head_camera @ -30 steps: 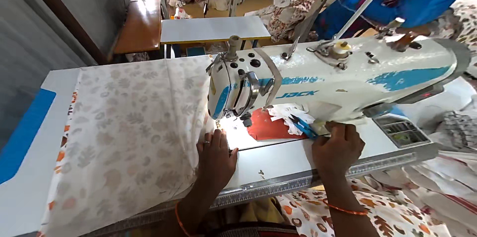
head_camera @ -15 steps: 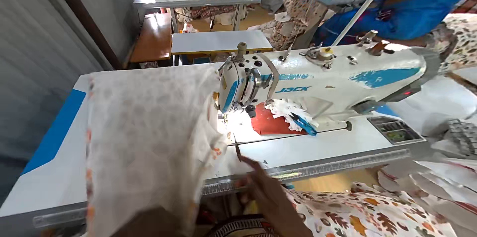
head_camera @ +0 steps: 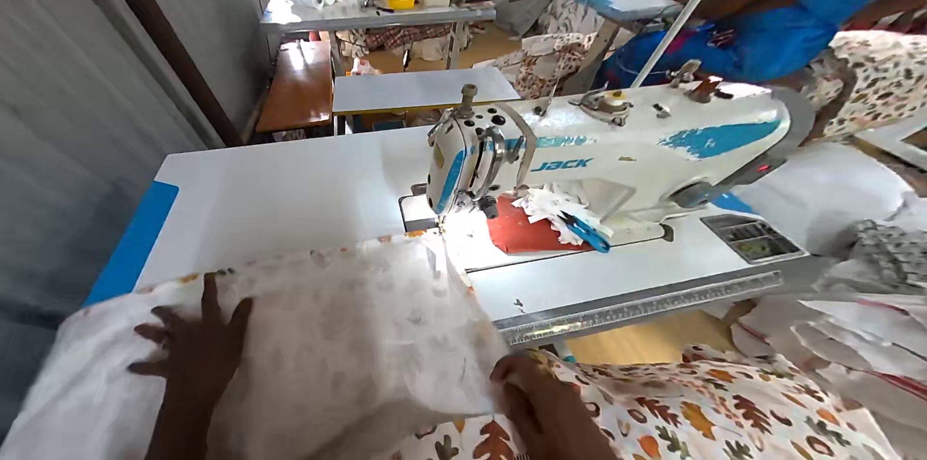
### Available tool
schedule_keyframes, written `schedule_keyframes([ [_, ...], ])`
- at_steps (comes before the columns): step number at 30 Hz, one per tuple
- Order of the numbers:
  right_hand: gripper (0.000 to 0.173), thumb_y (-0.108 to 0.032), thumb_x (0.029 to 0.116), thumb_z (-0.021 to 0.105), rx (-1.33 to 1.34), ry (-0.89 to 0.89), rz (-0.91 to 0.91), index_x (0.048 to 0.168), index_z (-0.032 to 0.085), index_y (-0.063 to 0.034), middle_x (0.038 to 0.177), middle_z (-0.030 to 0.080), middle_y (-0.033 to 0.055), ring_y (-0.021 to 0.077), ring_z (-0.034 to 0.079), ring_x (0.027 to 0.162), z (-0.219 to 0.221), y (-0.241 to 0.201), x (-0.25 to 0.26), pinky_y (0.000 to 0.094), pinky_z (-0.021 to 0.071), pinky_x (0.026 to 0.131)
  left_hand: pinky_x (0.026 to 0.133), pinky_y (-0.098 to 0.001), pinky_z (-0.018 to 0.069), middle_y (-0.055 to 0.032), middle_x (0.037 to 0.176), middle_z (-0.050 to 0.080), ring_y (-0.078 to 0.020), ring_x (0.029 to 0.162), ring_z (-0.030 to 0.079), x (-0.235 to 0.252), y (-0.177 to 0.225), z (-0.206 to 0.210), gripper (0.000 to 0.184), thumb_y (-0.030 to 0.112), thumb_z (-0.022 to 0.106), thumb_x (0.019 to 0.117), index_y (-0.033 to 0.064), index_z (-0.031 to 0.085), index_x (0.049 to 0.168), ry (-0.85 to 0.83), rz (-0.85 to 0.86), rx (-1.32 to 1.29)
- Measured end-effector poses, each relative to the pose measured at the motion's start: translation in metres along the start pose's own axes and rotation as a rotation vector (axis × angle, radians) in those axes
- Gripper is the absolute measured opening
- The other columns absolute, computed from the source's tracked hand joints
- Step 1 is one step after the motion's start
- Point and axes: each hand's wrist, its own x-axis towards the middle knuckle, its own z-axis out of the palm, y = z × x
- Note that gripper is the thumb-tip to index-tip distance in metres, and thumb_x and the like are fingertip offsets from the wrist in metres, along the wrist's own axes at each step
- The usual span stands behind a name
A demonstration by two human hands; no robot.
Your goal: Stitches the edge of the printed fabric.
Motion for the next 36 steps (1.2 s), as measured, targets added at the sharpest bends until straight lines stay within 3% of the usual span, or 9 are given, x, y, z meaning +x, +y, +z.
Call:
schedule_keyframes([
  [3,0.039,-0.015,0.1003,0.058,-0.191,-0.489,0.239,0.135,0.057,0.0024,0.124,0.063,0.0306,0.0511,0.064,0.110,0.016,0.033,0.007,0.0669,0.0517,0.088,0.099,-0.0907,0.0079,-0.0389,0.159,0.022,-0.0663,0.145,0.014,0.015,-0.027,0.010,0.064,0.054,0.043,0.1051,0.0231,0.037,0.160,0.097,0.060,0.017],
  [4,0.039,-0.016,0.0997,0.060,-0.236,-0.549,0.260,0.134,0.060,0.0014,0.124,0.063,0.0326,0.0535,0.062,0.112,0.011,0.038,0.013,0.0697,0.0495,0.089,0.099,-0.0904,0.0072,-0.0391,0.159,0.021,-0.0662,0.145,0.013,0.017,-0.023,0.010,0.062,0.052,0.042,0.1062,0.0200,0.039,0.159,0.084,0.043,0.015],
  [8,0.023,-0.015,0.1021,0.055,-0.182,-0.064,0.050,0.114,0.072,-0.0044,0.094,0.073,0.0172,0.0362,0.071,0.086,-0.025,0.030,0.070,0.0583,0.0562,0.078,0.109,-0.0842,0.0081,-0.0362,0.157,0.032,-0.0590,0.147,0.022,0.010,0.066,0.039,0.073,0.051,0.039,0.1075,-0.0064,0.039,0.153,0.016,0.140,0.003],
  [11,0.033,-0.018,0.0960,0.069,-0.096,0.268,-0.008,0.124,0.066,0.0000,0.106,0.070,0.0167,0.0309,0.071,0.088,-0.001,0.028,0.121,0.0517,0.0597,0.078,0.113,-0.0787,0.0100,-0.0181,0.162,0.037,-0.0454,0.152,0.023,-0.012,0.158,0.085,0.063,0.052,0.038,0.1068,0.0105,0.047,0.154,-0.072,0.454,-0.087],
  [13,0.039,-0.024,0.0858,0.080,-0.088,0.457,-0.013,0.115,0.069,-0.0010,0.095,0.068,0.0133,0.0284,0.069,0.075,0.025,0.031,0.136,0.0495,0.0577,0.064,0.112,-0.0799,0.0123,-0.0142,0.159,0.042,-0.0422,0.151,0.027,-0.023,0.195,0.103,0.054,0.053,0.042,0.1052,0.0229,0.056,0.148,-0.083,0.618,-0.156],
  [16,0.017,-0.019,0.0889,0.073,-0.052,0.636,-0.036,0.101,0.071,-0.0064,0.078,0.067,0.0032,0.0176,0.064,0.061,0.042,0.040,0.138,0.0397,0.0545,0.054,0.113,-0.0760,0.0167,-0.0078,0.156,0.048,-0.0342,0.151,0.031,-0.023,0.198,0.111,0.036,0.047,0.049,0.1040,0.0379,0.067,0.134,-0.133,0.829,-0.228],
  [20,0.013,-0.016,0.0897,0.071,0.038,0.662,-0.051,0.100,0.070,-0.0079,0.081,0.068,0.0004,0.0119,0.065,0.062,0.044,0.042,0.137,0.0325,0.0565,0.056,0.118,-0.0694,0.0172,0.0026,0.154,0.051,-0.0207,0.151,0.034,-0.019,0.188,0.109,0.043,0.044,0.041,0.1067,0.0280,0.063,0.140,-0.191,0.933,-0.261],
  [24,0.010,-0.011,0.0873,0.070,-0.174,0.657,-0.120,0.094,0.077,-0.0087,0.086,0.069,0.0060,0.0196,0.067,0.067,0.049,0.032,0.129,0.0378,0.0564,0.054,0.116,-0.0700,0.0192,0.0023,0.150,0.055,-0.0205,0.150,0.036,-0.024,0.191,0.106,0.032,0.034,0.047,0.1055,0.0268,0.069,0.127,-0.200,0.894,-0.327],
  [36,0.011,-0.002,0.0877,0.073,-0.307,0.510,-0.115,0.097,0.077,-0.0027,0.089,0.066,0.0146,0.0295,0.068,0.075,0.032,0.013,0.155,0.0422,0.0565,0.059,0.118,-0.0680,0.0192,-0.0033,0.160,0.044,-0.0300,0.153,0.030,0.031,0.192,0.091,0.041,0.034,0.043,0.1083,0.0272,0.059,0.146,-0.355,0.895,-0.251],
])
